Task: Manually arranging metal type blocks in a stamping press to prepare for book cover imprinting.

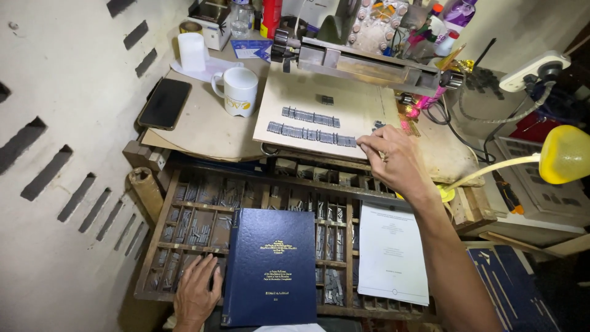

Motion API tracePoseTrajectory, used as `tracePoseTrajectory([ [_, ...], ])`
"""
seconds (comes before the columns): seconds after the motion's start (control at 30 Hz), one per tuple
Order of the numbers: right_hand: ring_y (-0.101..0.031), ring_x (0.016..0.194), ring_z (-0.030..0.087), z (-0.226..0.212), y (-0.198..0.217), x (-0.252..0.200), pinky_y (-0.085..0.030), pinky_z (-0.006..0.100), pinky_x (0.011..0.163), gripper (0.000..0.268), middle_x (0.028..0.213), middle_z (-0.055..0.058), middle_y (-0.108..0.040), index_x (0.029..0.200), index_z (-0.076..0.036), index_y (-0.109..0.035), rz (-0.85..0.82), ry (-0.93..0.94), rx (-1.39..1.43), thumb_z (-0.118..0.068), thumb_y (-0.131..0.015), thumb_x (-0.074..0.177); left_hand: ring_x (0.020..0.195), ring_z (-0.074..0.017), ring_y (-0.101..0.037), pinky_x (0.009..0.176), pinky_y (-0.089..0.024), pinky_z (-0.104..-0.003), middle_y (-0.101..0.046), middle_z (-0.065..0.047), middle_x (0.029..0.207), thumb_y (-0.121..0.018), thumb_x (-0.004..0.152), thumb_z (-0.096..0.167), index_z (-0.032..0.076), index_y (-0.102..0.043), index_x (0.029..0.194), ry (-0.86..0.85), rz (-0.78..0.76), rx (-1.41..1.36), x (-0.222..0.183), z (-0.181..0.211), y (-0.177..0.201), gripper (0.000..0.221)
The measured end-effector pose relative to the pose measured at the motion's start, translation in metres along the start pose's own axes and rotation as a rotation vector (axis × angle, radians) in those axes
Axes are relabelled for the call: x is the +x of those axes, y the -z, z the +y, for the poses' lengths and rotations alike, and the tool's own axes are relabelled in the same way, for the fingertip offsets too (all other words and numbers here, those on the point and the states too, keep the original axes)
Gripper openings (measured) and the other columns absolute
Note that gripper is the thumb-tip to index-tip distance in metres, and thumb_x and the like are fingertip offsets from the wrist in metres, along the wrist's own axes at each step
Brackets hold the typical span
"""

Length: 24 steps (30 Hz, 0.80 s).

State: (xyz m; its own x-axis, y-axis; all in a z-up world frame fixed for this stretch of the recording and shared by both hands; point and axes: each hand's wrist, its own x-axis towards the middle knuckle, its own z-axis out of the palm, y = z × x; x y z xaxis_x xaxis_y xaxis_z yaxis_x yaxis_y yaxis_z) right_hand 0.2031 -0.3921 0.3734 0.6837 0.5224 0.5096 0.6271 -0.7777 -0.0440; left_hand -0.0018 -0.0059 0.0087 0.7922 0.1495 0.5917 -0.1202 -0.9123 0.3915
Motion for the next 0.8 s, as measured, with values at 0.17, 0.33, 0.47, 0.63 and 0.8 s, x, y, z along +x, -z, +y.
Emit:
tracePoseTrajectory([
  [0.17, -0.064, 0.094, 0.019, -0.007, 0.009, 0.004, -0.05, 0.035, 0.081, 0.019, 0.101, 0.008, -0.073, 0.113, -0.01, -0.077, -0.034, -0.095, 0.111, -0.016, -0.063, 0.101, 0.125, -0.0243, -0.063, 0.105, -0.055, -0.038, -0.073, -0.002, 0.127, -0.068, 0.092, 0.023, 0.013, -0.075, 0.12, -0.006, 0.029, -0.001, 0.0, -0.001, -0.001, 0.031],
  [0.33, -0.058, 0.086, 0.015, -0.035, 0.021, 0.026, -0.051, 0.031, 0.077, 0.033, 0.11, 0.006, -0.067, 0.127, -0.016, -0.07, -0.162, -0.246, 0.216, -0.031, -0.065, 0.097, 0.126, -0.0255, -0.063, 0.104, -0.055, -0.04, -0.073, -0.003, 0.127, -0.066, 0.093, 0.024, 0.013, -0.076, 0.119, 0.005, 0.011, -0.002, 0.001, 0.0, -0.001, 0.031],
  [0.47, -0.06, 0.11, 0.021, -0.069, 0.043, 0.05, -0.052, 0.045, 0.1, 0.048, 0.13, 0.007, -0.053, 0.142, -0.029, -0.06, -0.454, -0.522, 0.254, -0.04, -0.061, 0.096, 0.126, -0.0253, -0.063, 0.103, -0.055, -0.038, -0.073, -0.002, 0.128, -0.066, 0.093, 0.024, 0.013, -0.076, 0.12, 0.001, 0.019, -0.01, 0.0, 0.0, 0.0, 0.031],
  [0.63, -0.057, 0.106, 0.017, -0.064, 0.038, 0.06, -0.047, 0.041, 0.097, 0.043, 0.126, 0.004, -0.056, 0.136, -0.032, -0.065, -0.532, -0.522, 0.237, -0.043, -0.063, 0.095, 0.127, -0.0266, -0.062, 0.106, -0.054, -0.038, -0.072, -0.003, 0.129, -0.065, 0.093, 0.024, 0.012, -0.075, 0.121, -0.006, 0.01, -0.015, 0.0, -0.001, -0.001, 0.032],
  [0.8, -0.058, 0.098, 0.016, -0.049, 0.026, 0.062, -0.045, 0.034, 0.087, 0.033, 0.109, 0.002, -0.057, 0.122, -0.025, -0.074, -0.473, -0.442, 0.311, -0.04, -0.07, 0.093, 0.128, -0.0223, -0.061, 0.103, -0.054, -0.041, -0.074, 0.001, 0.124, -0.069, 0.091, 0.025, 0.016, -0.076, 0.12, 0.025, 0.049, 0.01, 0.003, 0.001, 0.0, 0.031],
])
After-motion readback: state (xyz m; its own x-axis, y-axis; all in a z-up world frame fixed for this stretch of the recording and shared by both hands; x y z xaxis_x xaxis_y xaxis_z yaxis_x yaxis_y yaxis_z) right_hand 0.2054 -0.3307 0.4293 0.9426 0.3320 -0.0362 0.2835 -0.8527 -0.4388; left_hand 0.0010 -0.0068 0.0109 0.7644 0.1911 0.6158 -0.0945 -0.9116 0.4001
